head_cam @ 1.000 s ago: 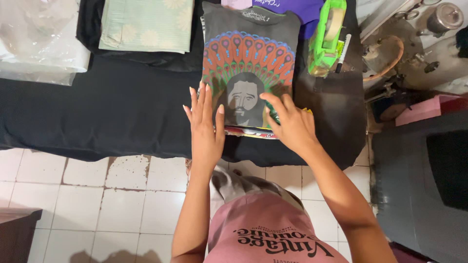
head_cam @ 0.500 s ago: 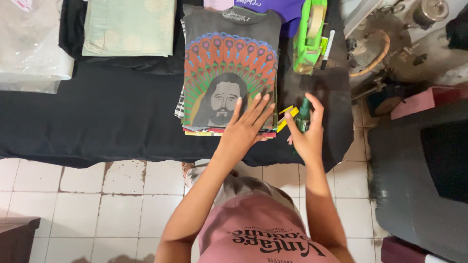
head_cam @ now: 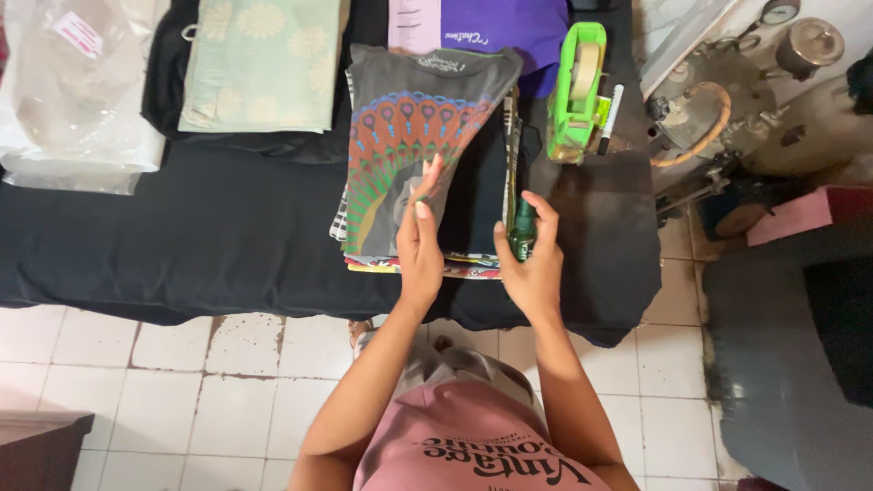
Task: The person folds various clothing items, including patterned shirts and pants, on a table. They use a spray bottle to mist each item before folding it neatly and stacking it. The person handles each garment individually, ensuring it is properly aligned before adding it to the stack.
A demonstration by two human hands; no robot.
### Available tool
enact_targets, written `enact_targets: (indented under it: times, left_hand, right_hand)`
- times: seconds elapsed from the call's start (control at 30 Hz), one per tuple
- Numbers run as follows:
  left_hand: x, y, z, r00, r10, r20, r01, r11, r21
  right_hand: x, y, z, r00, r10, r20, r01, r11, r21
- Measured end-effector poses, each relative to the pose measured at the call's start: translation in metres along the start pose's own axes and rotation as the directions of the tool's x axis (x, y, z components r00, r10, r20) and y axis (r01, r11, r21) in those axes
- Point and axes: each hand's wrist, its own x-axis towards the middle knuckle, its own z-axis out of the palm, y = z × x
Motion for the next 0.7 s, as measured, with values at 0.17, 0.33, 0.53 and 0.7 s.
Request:
enact_targets:
  times: [0.17,0.33,0.53,0.7]
  left_hand:
    - [0.005,0.012,0.001,0.988,-0.06,-0.139,0.051,0.996,-0.07]
    - [0.003,0.015,0.001,0.991,-0.053,-0.124,0.047,0.997,-0.053]
    - [-0.012,0.002,0.001,0.984,-0.069,0.163,0.06,0.996,0.059]
    - [-0.032,-0.011,0.016,0.826,-0.173,0.537,-0.489,0.253,0.835]
  right_hand:
    - [0.011,-0.006,0.021,0.997,-0.019,-0.073,0.016,0.999,-0.044]
    - [0.021,-0.012,0.019,0.993,-0.034,-0.116,0.025,0.997,-0.078]
    - [0.017,-0.028,0.006,0.977,0.076,-0.201,-0.052,0.991,0.121]
    - [0.017,-0.042,0.003,0.987,0.04,-0.155,-0.018,0.99,0.143]
